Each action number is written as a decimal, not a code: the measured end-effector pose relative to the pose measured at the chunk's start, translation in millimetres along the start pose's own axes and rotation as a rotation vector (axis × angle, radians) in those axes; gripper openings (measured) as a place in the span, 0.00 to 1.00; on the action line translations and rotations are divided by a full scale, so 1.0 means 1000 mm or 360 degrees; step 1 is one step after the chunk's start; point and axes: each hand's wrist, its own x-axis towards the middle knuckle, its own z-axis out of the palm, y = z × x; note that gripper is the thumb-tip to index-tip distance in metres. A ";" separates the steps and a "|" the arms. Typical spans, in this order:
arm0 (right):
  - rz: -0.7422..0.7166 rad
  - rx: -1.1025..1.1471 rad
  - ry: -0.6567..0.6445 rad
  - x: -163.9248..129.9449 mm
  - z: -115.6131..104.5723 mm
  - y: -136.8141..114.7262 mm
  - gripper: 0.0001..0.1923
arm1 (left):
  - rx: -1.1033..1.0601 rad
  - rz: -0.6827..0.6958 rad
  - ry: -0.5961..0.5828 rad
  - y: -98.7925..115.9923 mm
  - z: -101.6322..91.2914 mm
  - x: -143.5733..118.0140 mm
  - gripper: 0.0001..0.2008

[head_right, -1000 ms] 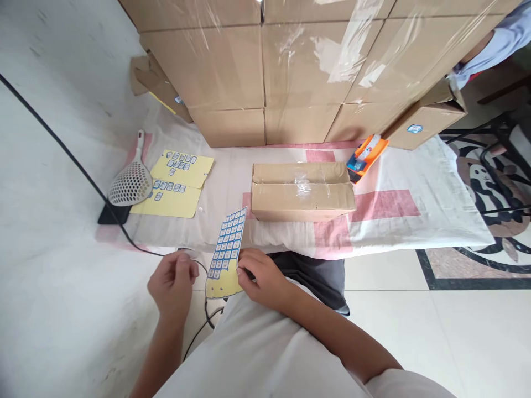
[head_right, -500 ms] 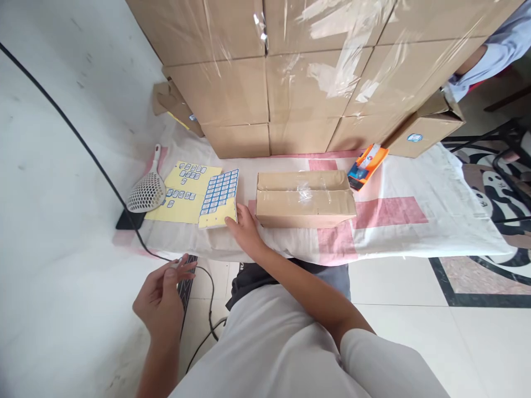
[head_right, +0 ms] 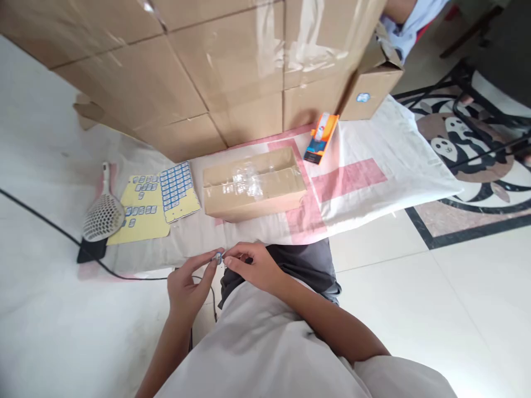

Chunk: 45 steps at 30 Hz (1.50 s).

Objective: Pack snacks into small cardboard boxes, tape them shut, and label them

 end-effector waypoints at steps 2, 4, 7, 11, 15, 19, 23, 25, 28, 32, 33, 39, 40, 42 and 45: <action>-0.0027 -0.0077 0.0162 -0.006 -0.007 0.001 0.13 | 0.0036 0.0088 -0.0103 0.012 0.018 0.009 0.18; -0.0058 -0.0124 0.0349 -0.013 -0.017 0.004 0.15 | 0.0027 0.0139 -0.0242 0.023 0.033 0.016 0.26; -0.0126 -0.0069 0.0523 -0.020 -0.048 0.009 0.17 | 0.0114 0.0083 -0.0366 0.033 0.048 0.023 0.31; -0.0203 0.0073 0.0989 -0.019 -0.112 0.008 0.22 | 0.0426 -0.0032 0.0126 0.029 0.047 0.037 0.23; -0.0262 0.0158 0.0961 -0.018 -0.138 0.005 0.21 | 0.0292 0.0048 0.0257 0.025 0.040 0.051 0.18; -0.0353 0.0125 0.0431 -0.027 -0.108 0.007 0.13 | 0.0324 0.0297 -0.0286 0.037 0.052 0.049 0.17; -0.0499 -0.0106 0.0377 -0.035 -0.090 0.016 0.07 | 0.0349 0.0312 -0.0502 0.049 0.079 0.036 0.16; -0.0601 -0.0317 0.0395 -0.039 -0.093 0.020 0.05 | 0.0371 0.0148 -0.0531 0.051 0.089 0.032 0.17; -0.0688 -0.0568 0.0403 -0.047 -0.099 0.025 0.07 | 0.0392 -0.0166 -0.0601 0.057 0.098 0.031 0.19; -0.0673 -0.0465 0.0488 -0.054 -0.120 0.024 0.07 | 0.0324 -0.0396 -0.0606 0.067 0.103 0.033 0.25; -0.0661 -0.0376 0.0565 -0.053 -0.131 0.022 0.08 | 0.0340 -0.0376 -0.0478 0.067 0.101 0.034 0.24; -0.0670 -0.0132 0.0591 -0.004 -0.218 0.007 0.09 | 0.0842 0.0529 0.0579 0.036 0.068 0.069 0.18; -0.0672 -0.0119 0.0476 0.010 -0.226 0.005 0.08 | 0.0897 0.0632 0.0507 0.028 0.063 0.077 0.21; -0.0689 -0.0082 0.0230 0.038 -0.231 0.005 0.05 | 0.0885 0.0736 0.0342 0.014 0.058 0.090 0.26; -0.0719 0.0003 0.0034 0.071 -0.221 0.011 0.03 | 0.0778 0.0725 0.0304 0.000 0.060 0.098 0.29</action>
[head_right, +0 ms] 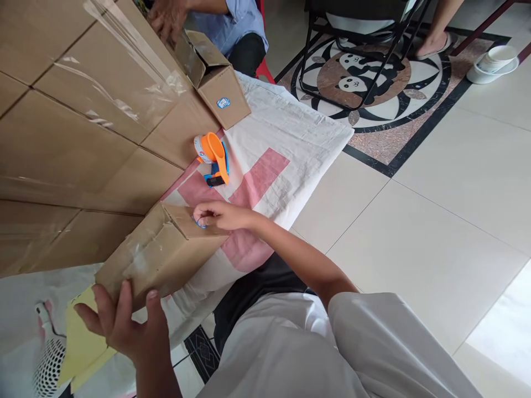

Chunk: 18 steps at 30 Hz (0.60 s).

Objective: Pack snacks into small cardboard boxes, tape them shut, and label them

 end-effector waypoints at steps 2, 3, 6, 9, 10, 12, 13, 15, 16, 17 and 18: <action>0.0017 0.0033 0.0027 0.007 0.009 0.009 0.04 | -0.0032 -0.0059 0.0005 -0.001 0.003 -0.002 0.29; 0.0021 0.0023 0.0074 0.008 0.012 0.012 0.05 | -0.0047 -0.0088 0.0001 -0.001 0.004 -0.003 0.28; 0.0019 -0.0050 0.0189 0.003 0.013 0.015 0.20 | -0.0089 -0.0129 0.0016 -0.003 0.004 -0.002 0.25; 0.0131 0.0016 0.0065 -0.003 0.008 0.014 0.38 | -0.0120 -0.0163 0.0053 -0.010 0.006 0.002 0.19; 0.0187 0.0042 -0.0001 -0.005 0.007 0.013 0.39 | -0.0130 -0.0180 0.0050 -0.013 0.006 0.003 0.17; 0.0267 0.0046 -0.0064 -0.007 0.007 0.014 0.41 | -0.0155 -0.0208 0.0034 -0.019 0.007 0.005 0.14; 0.0286 0.0024 -0.0064 -0.008 0.008 0.014 0.42 | -0.0167 -0.0214 0.0028 -0.021 0.007 0.006 0.13; 0.0273 -0.0053 -0.0006 -0.011 0.011 0.012 0.44 | -0.0178 -0.0233 0.0033 -0.024 0.007 0.007 0.12; 0.0242 -0.0105 0.0070 -0.012 0.011 0.011 0.44 | -0.0174 -0.0250 0.0036 -0.025 0.006 0.006 0.12; 0.0200 -0.0164 0.0199 -0.014 0.010 0.009 0.42 | -0.0168 -0.0271 0.0034 -0.025 0.006 0.006 0.12; 0.0156 -0.0233 0.0388 -0.014 0.006 0.006 0.38 | -0.0162 -0.0289 0.0029 -0.025 0.006 0.004 0.12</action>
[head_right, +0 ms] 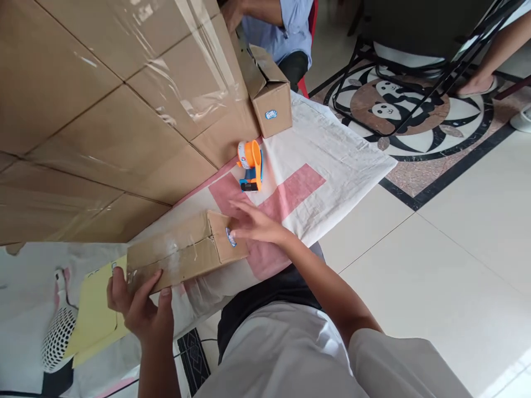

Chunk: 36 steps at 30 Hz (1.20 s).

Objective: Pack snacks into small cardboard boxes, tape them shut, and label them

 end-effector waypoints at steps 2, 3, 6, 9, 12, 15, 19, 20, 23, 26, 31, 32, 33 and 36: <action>0.0022 -0.0202 0.0516 0.007 -0.014 -0.004 0.27 | 0.0006 -0.0015 0.0001 0.000 0.001 -0.004 0.11; 0.0104 -0.0355 0.0758 0.015 -0.024 -0.006 0.23 | 0.0008 -0.0016 0.0008 0.000 0.002 -0.006 0.11; 0.0417 -0.0825 0.1061 0.054 -0.055 -0.009 0.20 | 0.0026 -0.0022 0.0025 0.003 0.005 -0.009 0.12; 0.0490 -0.1016 0.0949 0.100 -0.070 -0.008 0.12 | 0.0083 -0.0051 0.0020 0.009 0.005 -0.008 0.12; 0.0405 -0.1136 0.0912 0.125 -0.063 -0.009 0.13 | 0.0207 0.0039 0.0114 0.018 0.000 -0.009 0.12; 0.0189 -0.1200 0.0915 0.110 -0.046 -0.021 0.14 | 0.0065 0.0323 0.0319 0.041 -0.003 -0.019 0.12; -0.0097 -0.1267 0.1010 0.041 -0.035 -0.055 0.15 | -0.1055 0.0360 -0.0486 0.109 0.018 -0.030 0.21; -0.0194 -0.1311 0.1053 0.020 -0.035 -0.065 0.15 | -0.1300 0.0196 -0.0773 0.128 0.028 -0.030 0.21; -0.0536 -0.1536 0.1070 -0.042 -0.039 -0.098 0.12 | -0.1701 -0.0384 -0.1141 0.175 0.057 -0.023 0.30; -0.0730 -0.1811 0.0928 -0.087 -0.040 -0.124 0.09 | -0.1797 -0.0634 -0.1262 0.195 0.075 -0.008 0.32; -0.0941 -0.2065 0.0753 -0.107 -0.029 -0.140 0.10 | -0.1745 -0.0583 -0.1222 0.196 0.074 0.009 0.18; -0.0962 -0.2058 0.0736 -0.105 -0.025 -0.140 0.10 | -0.1749 -0.0579 -0.1184 0.195 0.072 0.012 0.17; -0.0981 -0.2046 0.0709 -0.102 -0.022 -0.141 0.11 | -0.1760 -0.0579 -0.1166 0.193 0.069 0.014 0.15; -0.1067 -0.2038 0.0614 -0.088 -0.012 -0.143 0.11 | -0.1809 -0.0640 -0.1158 0.188 0.061 0.018 0.12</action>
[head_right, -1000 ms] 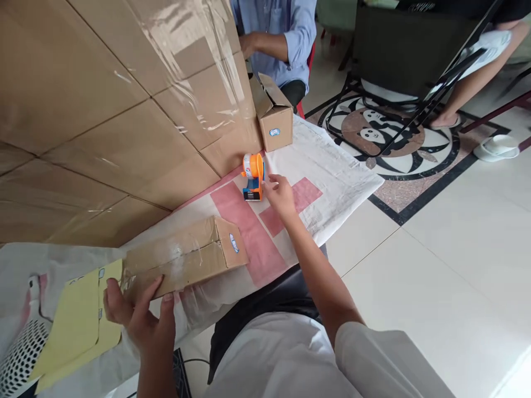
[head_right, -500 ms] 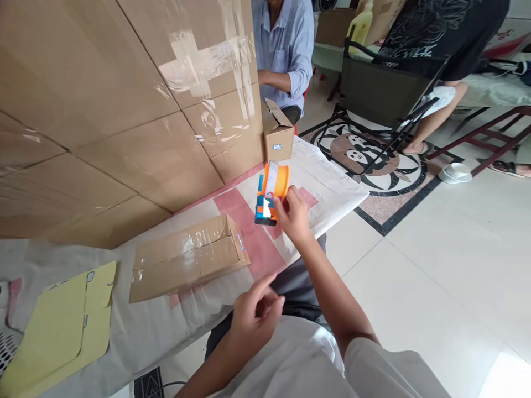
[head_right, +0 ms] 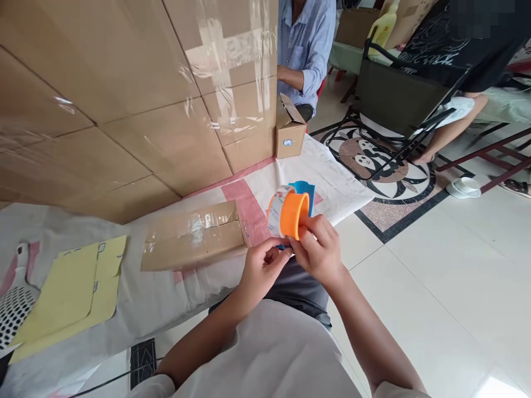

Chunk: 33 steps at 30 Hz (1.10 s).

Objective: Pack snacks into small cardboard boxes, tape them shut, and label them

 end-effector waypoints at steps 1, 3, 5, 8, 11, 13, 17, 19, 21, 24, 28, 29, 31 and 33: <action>-0.0029 -0.0008 0.0004 0.005 0.003 -0.001 0.11 | -0.0023 -0.0008 0.0040 0.002 -0.003 -0.003 0.12; -0.0067 -0.0042 0.0010 0.016 0.007 -0.001 0.09 | -0.0041 0.0049 0.0202 0.006 -0.008 -0.011 0.12; -0.0093 -0.0067 0.0021 0.028 0.012 0.001 0.07 | -0.0037 0.0195 0.0404 0.012 -0.013 -0.024 0.11; -0.0138 -0.0070 0.0057 0.047 0.023 -0.002 0.06 | -0.0149 0.0240 0.0501 0.024 -0.024 -0.042 0.10; -0.0118 0.0023 0.0087 0.067 0.041 -0.016 0.08 | -0.0403 -0.0014 0.0469 0.032 -0.041 -0.049 0.12; -0.0008 0.0142 0.0123 0.080 0.054 -0.028 0.09 | -0.0499 -0.0135 0.0526 0.033 -0.051 -0.049 0.14; 0.0410 0.0478 0.0184 0.105 0.074 -0.042 0.13 | -0.0474 -0.0220 0.0620 0.026 -0.065 -0.051 0.14; 0.0507 0.0628 0.0078 0.115 0.083 -0.044 0.14 | -0.0426 -0.0201 0.0681 0.021 -0.070 -0.054 0.14; 0.0477 0.0719 -0.0042 0.125 0.093 -0.044 0.17 | -0.0379 -0.0172 0.0755 0.017 -0.076 -0.056 0.14; 0.0287 0.0864 -0.0111 0.141 0.115 -0.045 0.20 | -0.0177 -0.0133 0.0946 0.015 -0.088 -0.056 0.14; 0.0067 0.1039 -0.0206 0.160 0.155 -0.048 0.22 | 0.0219 -0.0093 0.1174 0.018 -0.100 -0.049 0.18; 0.0048 0.1064 -0.0228 0.163 0.165 -0.047 0.22 | 0.0259 -0.0108 0.1181 0.019 -0.101 -0.047 0.18; 0.0047 0.1091 -0.0263 0.168 0.181 -0.045 0.23 | 0.0305 -0.0133 0.1197 0.022 -0.103 -0.041 0.15; 0.0062 0.1109 -0.0300 0.170 0.192 -0.040 0.24 | 0.0343 -0.0138 0.1225 0.025 -0.105 -0.037 0.13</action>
